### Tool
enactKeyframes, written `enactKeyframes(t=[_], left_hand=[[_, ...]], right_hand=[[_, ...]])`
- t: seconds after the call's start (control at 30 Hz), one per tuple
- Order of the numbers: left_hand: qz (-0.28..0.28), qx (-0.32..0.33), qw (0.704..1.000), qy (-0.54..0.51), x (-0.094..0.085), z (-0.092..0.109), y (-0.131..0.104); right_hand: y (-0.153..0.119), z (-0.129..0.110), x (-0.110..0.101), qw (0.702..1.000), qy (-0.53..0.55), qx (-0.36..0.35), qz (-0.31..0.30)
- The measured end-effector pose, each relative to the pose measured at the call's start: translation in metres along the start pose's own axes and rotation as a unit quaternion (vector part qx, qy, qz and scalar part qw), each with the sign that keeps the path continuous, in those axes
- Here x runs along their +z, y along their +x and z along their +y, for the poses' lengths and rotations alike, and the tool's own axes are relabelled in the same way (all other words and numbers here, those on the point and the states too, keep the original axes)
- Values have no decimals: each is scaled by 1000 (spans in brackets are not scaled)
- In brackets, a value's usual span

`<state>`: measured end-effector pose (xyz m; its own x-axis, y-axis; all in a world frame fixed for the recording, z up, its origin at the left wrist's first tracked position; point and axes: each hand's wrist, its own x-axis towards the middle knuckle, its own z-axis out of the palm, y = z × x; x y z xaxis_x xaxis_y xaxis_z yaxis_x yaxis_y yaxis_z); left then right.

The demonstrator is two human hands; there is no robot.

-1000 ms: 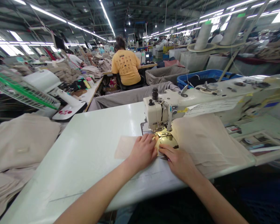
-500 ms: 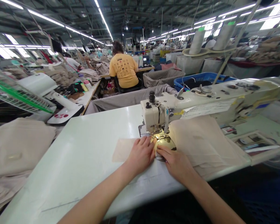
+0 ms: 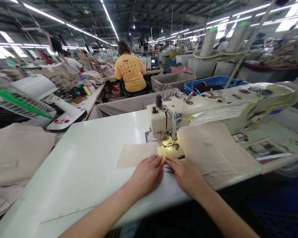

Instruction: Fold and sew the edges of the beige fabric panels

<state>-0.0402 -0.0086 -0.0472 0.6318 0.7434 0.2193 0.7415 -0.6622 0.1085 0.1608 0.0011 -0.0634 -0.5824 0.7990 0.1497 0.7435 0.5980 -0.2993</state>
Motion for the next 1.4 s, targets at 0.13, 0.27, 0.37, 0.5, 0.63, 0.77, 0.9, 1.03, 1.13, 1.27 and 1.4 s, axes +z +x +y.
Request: enactKeyframes(t=[0.13,0.27,0.37,0.5,0.63,0.77,0.9,1.03,1.13,1.27,1.4], left_hand=[[1,-2,1000,-7,-4,-15,13],[-4,-7,1000,-5,-8,-31,24],[3,-3,1000,-5,-10,-41,30],[23,9,1000,-3,-8,-50,32],[55,13,998,-7,-1,-53,29],[71,13,997,-12,4,-52,26],[79,19,996,-22,2,-51,26],[70,27,997,-19,0,-52,27],[60,13,998,-12,0,-54,27],[48,-18,999,-13,0,-56,26],[21,-56,998,12,-7,-43,22]], right_hand=[[19,1,-8,1000,20,0,3],[34,3,-13,999,35,-5,12],[40,4,-15,999,34,5,10],[36,3,-14,999,39,17,10],[24,-1,-10,998,48,28,4],[16,-5,-4,998,34,46,1],[15,-6,-1,998,29,46,11],[16,-5,-1,999,25,44,14],[15,-4,0,999,26,41,15],[16,-4,2,998,37,37,28],[15,-1,1,996,63,38,44]])
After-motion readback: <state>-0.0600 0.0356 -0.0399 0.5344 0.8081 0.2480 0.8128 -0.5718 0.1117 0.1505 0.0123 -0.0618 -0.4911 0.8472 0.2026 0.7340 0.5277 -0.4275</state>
